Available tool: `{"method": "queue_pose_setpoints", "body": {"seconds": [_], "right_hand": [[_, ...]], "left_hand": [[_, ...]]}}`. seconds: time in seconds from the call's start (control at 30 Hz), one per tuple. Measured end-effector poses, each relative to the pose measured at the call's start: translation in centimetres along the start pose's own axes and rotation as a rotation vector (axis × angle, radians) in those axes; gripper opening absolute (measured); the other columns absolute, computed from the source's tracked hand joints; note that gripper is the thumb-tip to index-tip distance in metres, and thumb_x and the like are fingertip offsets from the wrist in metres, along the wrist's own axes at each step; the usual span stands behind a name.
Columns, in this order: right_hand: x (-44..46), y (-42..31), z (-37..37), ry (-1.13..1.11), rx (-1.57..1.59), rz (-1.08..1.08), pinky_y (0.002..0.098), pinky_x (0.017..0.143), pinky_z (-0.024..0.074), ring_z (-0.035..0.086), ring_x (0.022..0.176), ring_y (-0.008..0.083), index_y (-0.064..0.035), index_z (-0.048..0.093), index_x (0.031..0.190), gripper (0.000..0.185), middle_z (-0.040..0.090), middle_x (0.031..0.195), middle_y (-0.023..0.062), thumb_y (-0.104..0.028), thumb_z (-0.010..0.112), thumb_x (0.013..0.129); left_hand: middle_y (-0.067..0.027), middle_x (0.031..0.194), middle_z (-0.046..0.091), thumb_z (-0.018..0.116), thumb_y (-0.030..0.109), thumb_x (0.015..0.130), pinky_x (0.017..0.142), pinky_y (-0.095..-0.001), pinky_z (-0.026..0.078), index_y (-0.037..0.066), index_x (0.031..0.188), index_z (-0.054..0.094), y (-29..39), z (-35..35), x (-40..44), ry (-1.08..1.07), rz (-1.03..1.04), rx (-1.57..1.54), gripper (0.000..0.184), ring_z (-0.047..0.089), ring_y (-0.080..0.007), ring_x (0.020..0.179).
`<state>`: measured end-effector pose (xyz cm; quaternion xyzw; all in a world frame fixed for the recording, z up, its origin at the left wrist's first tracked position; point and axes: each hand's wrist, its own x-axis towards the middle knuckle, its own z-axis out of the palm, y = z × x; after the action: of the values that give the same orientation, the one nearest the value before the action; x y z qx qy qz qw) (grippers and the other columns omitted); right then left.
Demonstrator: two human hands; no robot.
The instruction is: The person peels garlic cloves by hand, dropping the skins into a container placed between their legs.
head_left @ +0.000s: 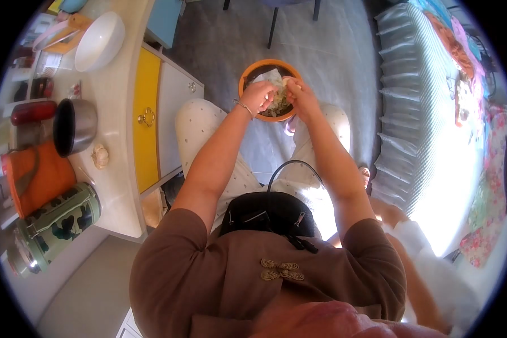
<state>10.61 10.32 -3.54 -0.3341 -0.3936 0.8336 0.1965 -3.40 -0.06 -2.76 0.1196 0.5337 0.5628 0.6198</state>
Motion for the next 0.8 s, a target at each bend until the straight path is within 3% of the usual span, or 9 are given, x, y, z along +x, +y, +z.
{"method": "queue_pose_setpoints", "body": {"seconds": [0.1, 0.33, 0.57, 0.8], "right_hand": [[-0.2, -0.2, 0.3, 0.014, -0.048, -0.007, 0.0195, 0.058, 0.0389, 0.048, 0.066, 0.0054, -0.0027, 0.059, 0.110, 0.025, 0.056, 0.081, -0.0006, -0.019, 0.061, 0.091], [-0.5, -0.3, 0.6, 0.024, -0.260, -0.015, 0.0197, 0.060, 0.0371, 0.045, 0.067, 0.0067, 0.0001, 0.056, 0.113, 0.030, 0.051, 0.077, -0.0017, -0.018, 0.062, 0.089], [-0.4, -0.1, 0.9, 0.003, -0.269, -0.013, 0.0196, 0.058, 0.0384, 0.046, 0.065, 0.0059, -0.0030, 0.060, 0.104, 0.026, 0.053, 0.076, -0.0028, -0.021, 0.067, 0.087], [-0.1, 0.0, 0.3, -0.082, -0.077, 0.081, 0.0197, 0.057, 0.0377, 0.046, 0.063, 0.0071, -0.0020, 0.058, 0.106, 0.022, 0.055, 0.078, -0.0003, -0.016, 0.059, 0.089]], "left_hand": [[0.0001, 0.058, 0.049, 0.056, 0.023, 0.087, 0.034, -0.0226, 0.024, 0.004, 0.086, 0.057, 0.8, 0.3, -0.7, -0.026, -0.060, -0.135, 0.019, 0.039, -0.0080, 0.038], [-0.0005, 0.061, 0.051, 0.059, 0.022, 0.089, 0.034, -0.0218, 0.027, 0.003, 0.090, 0.057, -0.6, 0.4, 0.5, 0.025, 0.014, 0.132, 0.019, 0.040, -0.0069, 0.040], [-0.0005, 0.060, 0.050, 0.058, 0.015, 0.087, 0.035, -0.0222, 0.028, 0.005, 0.083, 0.053, -0.5, 0.4, 0.6, 0.074, 0.068, 0.218, 0.012, 0.041, -0.0072, 0.041], [0.0007, 0.057, 0.049, 0.055, 0.008, 0.083, 0.035, -0.0221, 0.027, 0.008, 0.081, 0.049, -0.8, 0.3, 0.7, 0.060, 0.154, 0.225, 0.006, 0.041, -0.0067, 0.041]]}}
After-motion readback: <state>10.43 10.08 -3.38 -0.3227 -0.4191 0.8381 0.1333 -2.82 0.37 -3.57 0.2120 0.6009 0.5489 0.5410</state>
